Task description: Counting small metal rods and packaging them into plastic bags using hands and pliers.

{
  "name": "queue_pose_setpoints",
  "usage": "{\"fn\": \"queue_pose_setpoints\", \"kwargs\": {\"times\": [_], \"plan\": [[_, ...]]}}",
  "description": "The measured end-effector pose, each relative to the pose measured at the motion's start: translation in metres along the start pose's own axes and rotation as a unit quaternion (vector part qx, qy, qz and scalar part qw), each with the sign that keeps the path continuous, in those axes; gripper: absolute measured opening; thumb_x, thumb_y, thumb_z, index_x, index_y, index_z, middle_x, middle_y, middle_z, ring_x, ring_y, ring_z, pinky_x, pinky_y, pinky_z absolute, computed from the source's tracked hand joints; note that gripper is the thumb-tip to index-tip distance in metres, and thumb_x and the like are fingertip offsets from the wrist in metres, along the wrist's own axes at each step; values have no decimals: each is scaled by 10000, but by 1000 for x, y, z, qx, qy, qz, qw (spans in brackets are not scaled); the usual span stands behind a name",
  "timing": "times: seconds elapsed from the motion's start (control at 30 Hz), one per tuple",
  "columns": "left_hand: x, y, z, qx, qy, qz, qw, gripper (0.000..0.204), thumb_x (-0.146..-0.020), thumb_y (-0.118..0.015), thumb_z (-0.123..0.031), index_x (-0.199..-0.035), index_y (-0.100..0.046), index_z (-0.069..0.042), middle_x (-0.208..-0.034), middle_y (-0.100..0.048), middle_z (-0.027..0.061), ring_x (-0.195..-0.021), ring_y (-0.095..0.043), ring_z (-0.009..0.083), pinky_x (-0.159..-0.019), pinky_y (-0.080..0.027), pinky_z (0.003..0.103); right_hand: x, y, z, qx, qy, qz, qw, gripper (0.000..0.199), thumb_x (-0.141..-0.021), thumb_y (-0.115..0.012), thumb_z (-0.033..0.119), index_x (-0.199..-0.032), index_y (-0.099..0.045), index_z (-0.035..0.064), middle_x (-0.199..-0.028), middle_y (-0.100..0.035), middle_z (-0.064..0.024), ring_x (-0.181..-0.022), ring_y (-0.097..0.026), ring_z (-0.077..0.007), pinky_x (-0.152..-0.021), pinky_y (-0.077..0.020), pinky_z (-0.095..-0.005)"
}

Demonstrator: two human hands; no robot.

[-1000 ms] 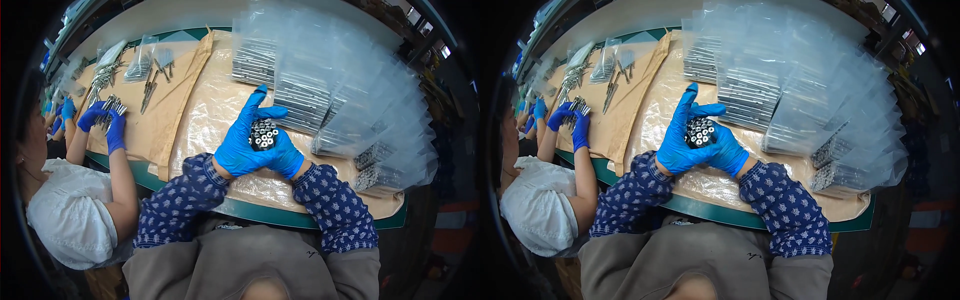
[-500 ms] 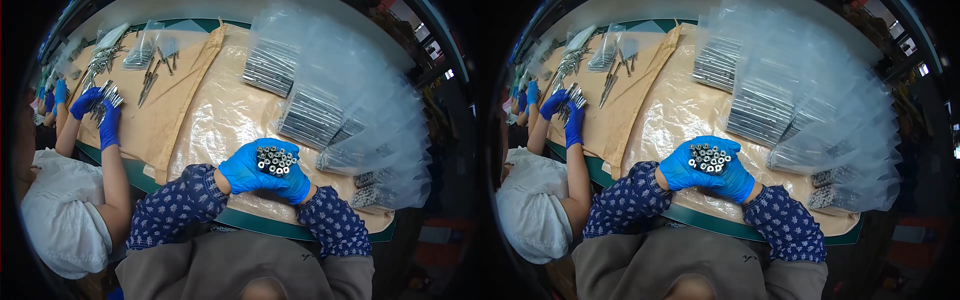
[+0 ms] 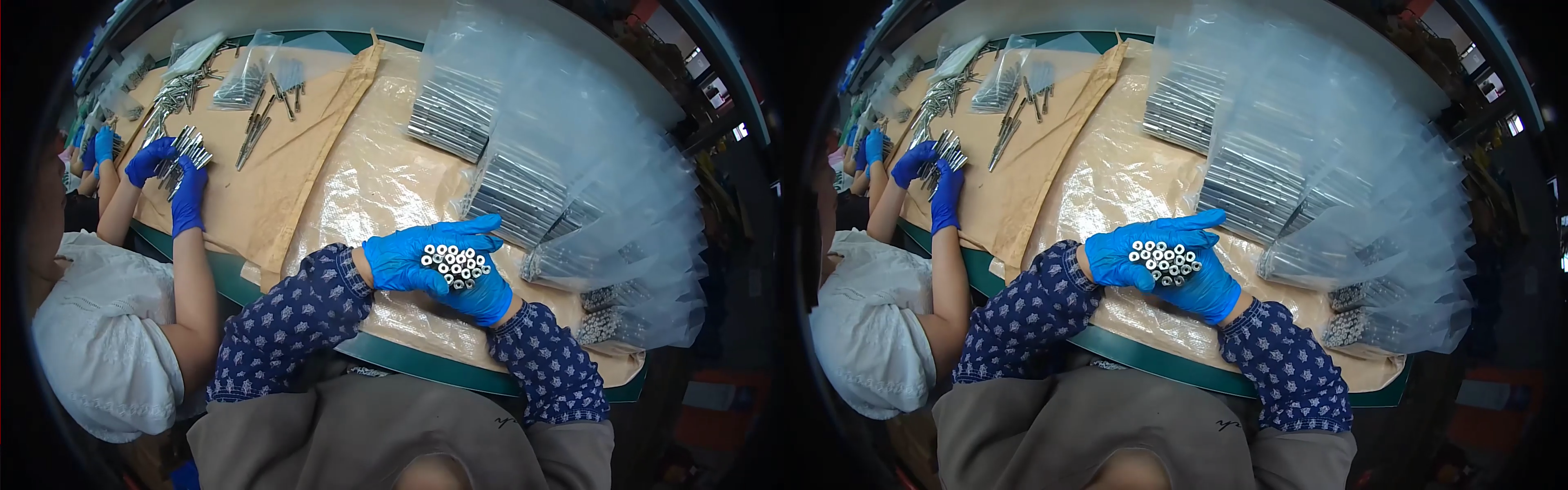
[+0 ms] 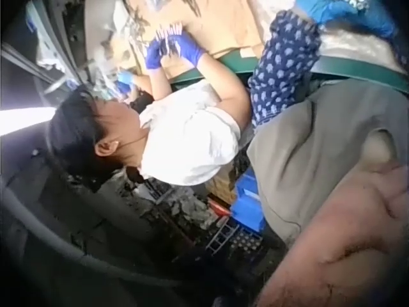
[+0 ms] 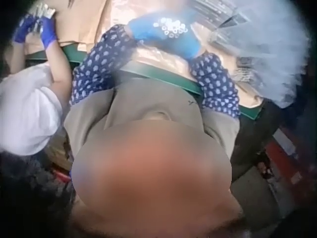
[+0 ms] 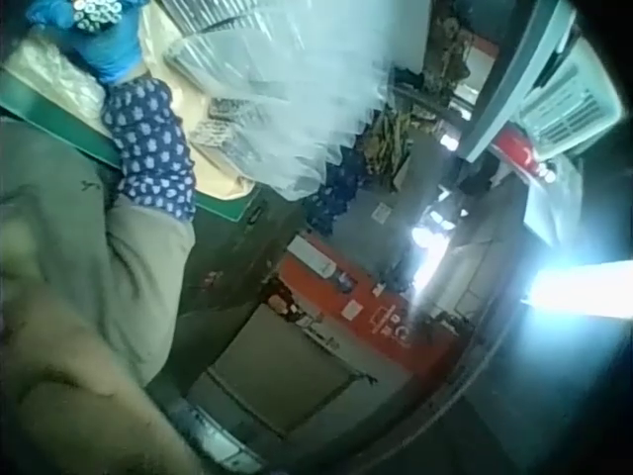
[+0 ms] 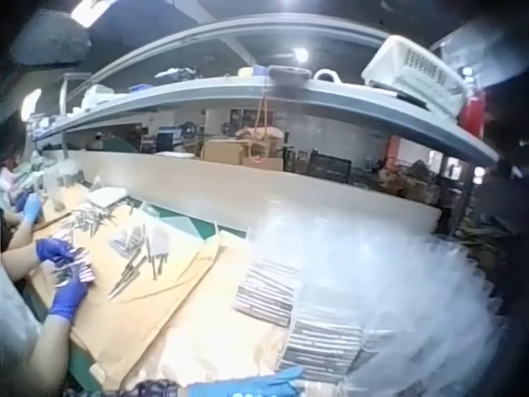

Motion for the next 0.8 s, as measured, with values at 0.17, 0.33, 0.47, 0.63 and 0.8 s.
{"fn": "queue_pose_setpoints", "kwargs": {"times": [0.17, 0.33, 0.47, 0.63, 0.8], "plan": [[4, -2, -4, -75, -54, -4, 996, 855, -633, -767, -384, -1312, -378, -39, -1381, -336, 136, -1250, -364, 268, -1031, -318, 377, 1, 3, 8, 9, 62, -39, 997, 480, -661, -753, 93, -1098, -554, 79, -1025, -603, -73, -929, -588, -168, -789, -489, -281], [10, -1, -5, -73, 4, -154, 985, 730, -651, -777, -268, -1256, -434, -44, -1282, -467, 120, -1151, -478, 240, -1015, -336, 379, 8, 10, -12, -148, 8, -92, 985, 578, -629, -781, 128, -1144, -525, 74, -1100, -569, -84, -1012, -555, -186, -867, -464, -305], [3, -5, -4, -300, -36, -125, 945, 652, -625, -798, -205, -1186, -503, -51, -1121, -578, 97, -1023, -557, 218, -966, -387, 330, 9, 1, -21, -135, -5, -54, 989, 526, -649, -753, 133, -1122, -528, 81, -1110, -564, -81, -1001, -556, -201, -862, -466, -318], [6, 5, -3, -210, -25, -193, 958, 566, -631, -784, -161, -1126, -541, -30, -1070, -594, 104, -978, -571, 182, -891, -457, 322, 5, 8, -8, -64, 43, -51, 996, 514, -653, -736, 97, -1122, -527, 70, -1069, -585, -94, -969, -571, -201, -848, -472, -302], [28, 3, 26, 13, 63, -332, 941, 483, -660, -744, -51, -1091, -528, -12, -1050, -609, 97, -928, -592, 153, -823, -492, 280, 12, -3, -20, -198, -32, -22, 979, 619, -613, -779, 77, -1160, -490, 67, -1115, -560, -55, -1013, -539, -155, -885, -446, -295]]}}
Point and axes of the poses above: each hand's wrist, its own x-axis away from the middle knuckle, its own y-axis out of the back of the hand, z = x × y, the point moved 10 cm from there along -x, towards the middle knuckle
